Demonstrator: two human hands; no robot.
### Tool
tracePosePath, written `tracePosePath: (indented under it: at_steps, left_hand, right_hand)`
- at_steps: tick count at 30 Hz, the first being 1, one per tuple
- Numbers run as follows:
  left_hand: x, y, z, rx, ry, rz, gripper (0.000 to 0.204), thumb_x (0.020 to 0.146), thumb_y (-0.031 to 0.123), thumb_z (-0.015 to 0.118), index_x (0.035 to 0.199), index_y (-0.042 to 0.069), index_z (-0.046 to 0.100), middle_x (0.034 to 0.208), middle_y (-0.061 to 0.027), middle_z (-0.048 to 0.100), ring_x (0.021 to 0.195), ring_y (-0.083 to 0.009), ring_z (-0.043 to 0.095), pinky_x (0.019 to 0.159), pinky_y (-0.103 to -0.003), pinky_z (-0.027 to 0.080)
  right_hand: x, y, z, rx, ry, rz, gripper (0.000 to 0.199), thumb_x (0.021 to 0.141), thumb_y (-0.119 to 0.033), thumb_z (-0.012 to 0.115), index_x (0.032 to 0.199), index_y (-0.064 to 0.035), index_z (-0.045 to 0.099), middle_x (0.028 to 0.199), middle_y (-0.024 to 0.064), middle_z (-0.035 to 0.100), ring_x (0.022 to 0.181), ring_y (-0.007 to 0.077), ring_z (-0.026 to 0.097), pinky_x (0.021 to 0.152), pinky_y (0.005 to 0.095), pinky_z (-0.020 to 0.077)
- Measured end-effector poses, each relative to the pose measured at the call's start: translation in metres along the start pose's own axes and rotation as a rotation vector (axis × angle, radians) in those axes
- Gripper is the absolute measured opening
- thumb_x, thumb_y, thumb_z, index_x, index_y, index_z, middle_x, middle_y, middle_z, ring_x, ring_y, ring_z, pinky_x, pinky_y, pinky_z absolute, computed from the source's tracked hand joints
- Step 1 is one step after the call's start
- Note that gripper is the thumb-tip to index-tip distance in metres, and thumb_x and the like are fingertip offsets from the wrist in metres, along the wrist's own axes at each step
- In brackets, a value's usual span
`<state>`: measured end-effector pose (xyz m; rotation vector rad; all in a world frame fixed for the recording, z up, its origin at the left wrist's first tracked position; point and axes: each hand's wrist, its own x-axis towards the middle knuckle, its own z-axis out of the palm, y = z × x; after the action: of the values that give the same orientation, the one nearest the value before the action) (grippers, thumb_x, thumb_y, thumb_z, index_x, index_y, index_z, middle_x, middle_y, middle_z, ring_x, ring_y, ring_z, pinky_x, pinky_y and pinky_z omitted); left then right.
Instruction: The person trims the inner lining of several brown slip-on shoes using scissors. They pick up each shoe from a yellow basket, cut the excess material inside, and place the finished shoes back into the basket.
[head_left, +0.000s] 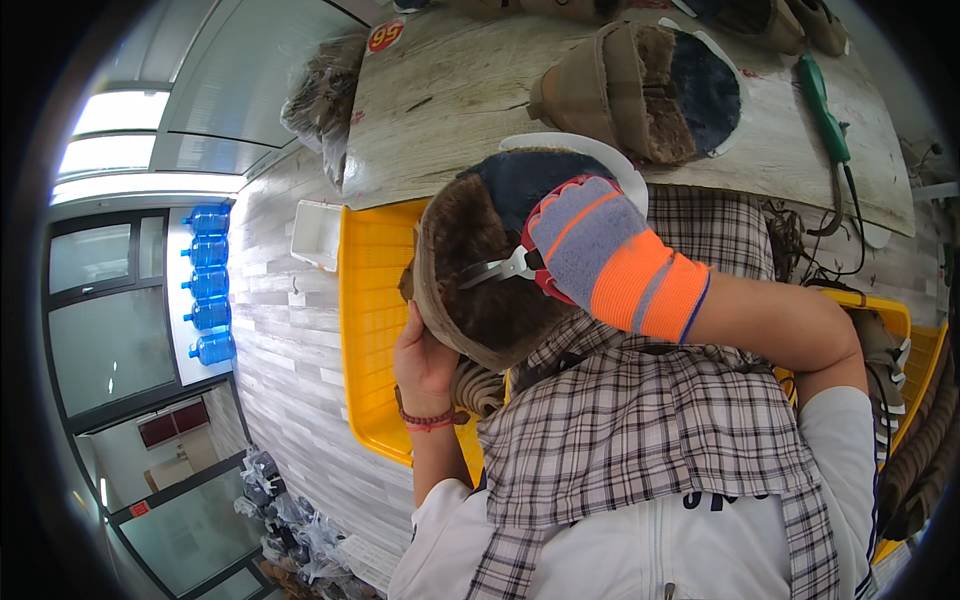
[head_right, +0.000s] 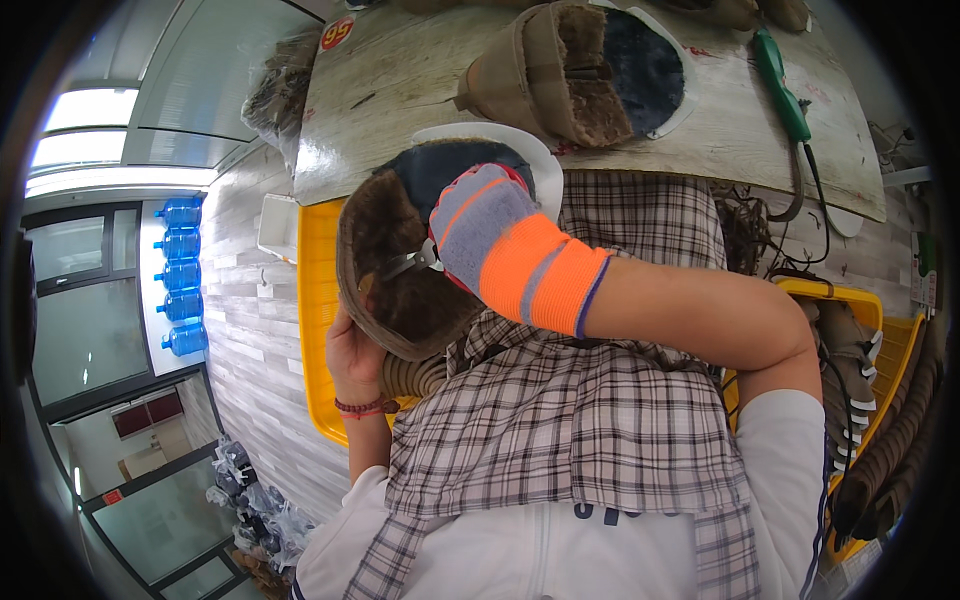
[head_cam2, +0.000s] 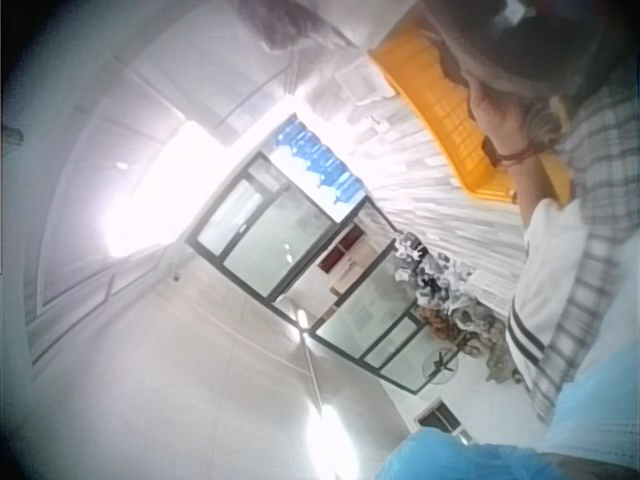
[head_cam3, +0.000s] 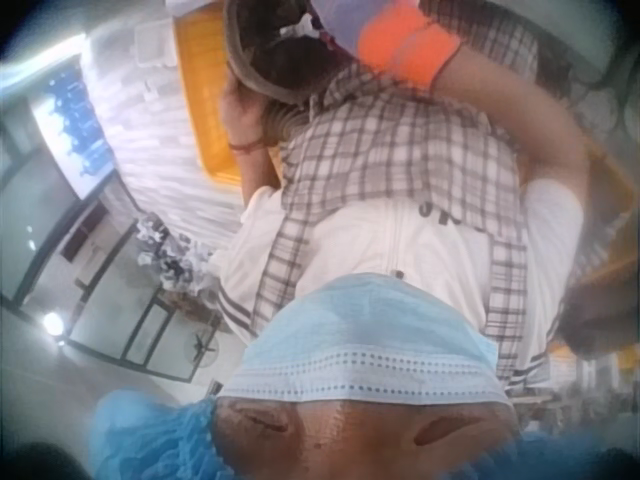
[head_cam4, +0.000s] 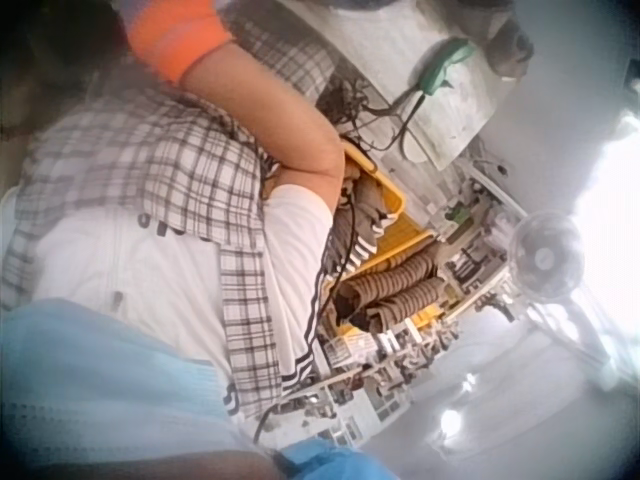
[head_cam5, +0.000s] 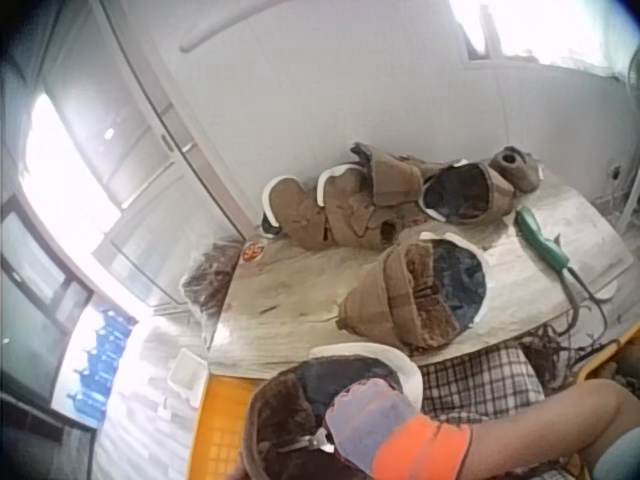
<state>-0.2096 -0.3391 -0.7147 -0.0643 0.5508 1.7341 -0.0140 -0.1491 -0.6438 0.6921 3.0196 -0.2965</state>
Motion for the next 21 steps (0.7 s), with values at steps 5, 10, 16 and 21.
tracePosePath:
  at_steps: [5, 10, 16, 21]
  left_hand:
    - [-0.003, 0.000, 0.002, -0.012, -0.021, -0.006, 0.035, 0.094, 0.013, 0.047, 0.126, -0.001, 0.047, 0.127, -0.0185, 0.053, 0.116, -0.0277, 0.053, 0.104, -0.043, 0.038]
    - [-0.002, 0.003, -0.004, 0.123, 0.016, 0.015, 0.043, 0.094, 0.021, 0.050, 0.132, 0.002, 0.043, 0.133, -0.0136, 0.048, 0.126, -0.0287, 0.042, 0.109, -0.046, 0.028]
    - [-0.002, 0.002, -0.004, 0.114, 0.051, 0.022, 0.043, 0.093, 0.020, 0.051, 0.132, 0.003, 0.044, 0.134, -0.0135, 0.047, 0.127, -0.0290, 0.041, 0.110, -0.047, 0.027]
    - [0.002, 0.003, -0.007, 0.104, -0.015, -0.005, 0.043, 0.093, 0.021, 0.050, 0.132, 0.003, 0.043, 0.135, -0.0135, 0.047, 0.127, -0.0290, 0.041, 0.110, -0.047, 0.027]
  right_hand:
    - [-0.002, -0.001, 0.003, 0.058, 0.052, -0.043, 0.026, 0.066, -0.033, 0.070, 0.075, -0.0090, 0.063, 0.067, 0.0077, 0.059, 0.066, 0.0238, 0.059, 0.057, 0.0342, 0.0444]
    - [-0.005, -0.005, 0.004, 0.028, 0.107, -0.072, 0.028, 0.068, -0.033, 0.069, 0.076, -0.0070, 0.062, 0.069, 0.0090, 0.059, 0.066, 0.0242, 0.059, 0.058, 0.0345, 0.0448]
    - [-0.013, -0.001, 0.004, 0.015, 0.114, -0.114, 0.030, 0.069, -0.034, 0.069, 0.078, -0.0063, 0.061, 0.072, 0.0083, 0.059, 0.066, 0.0244, 0.058, 0.059, 0.0343, 0.0446]
    - [-0.016, 0.001, 0.018, 0.094, 0.126, -0.108, 0.032, 0.069, -0.035, 0.070, 0.080, -0.0062, 0.061, 0.075, 0.0082, 0.058, 0.071, 0.0238, 0.058, 0.063, 0.0350, 0.0444]
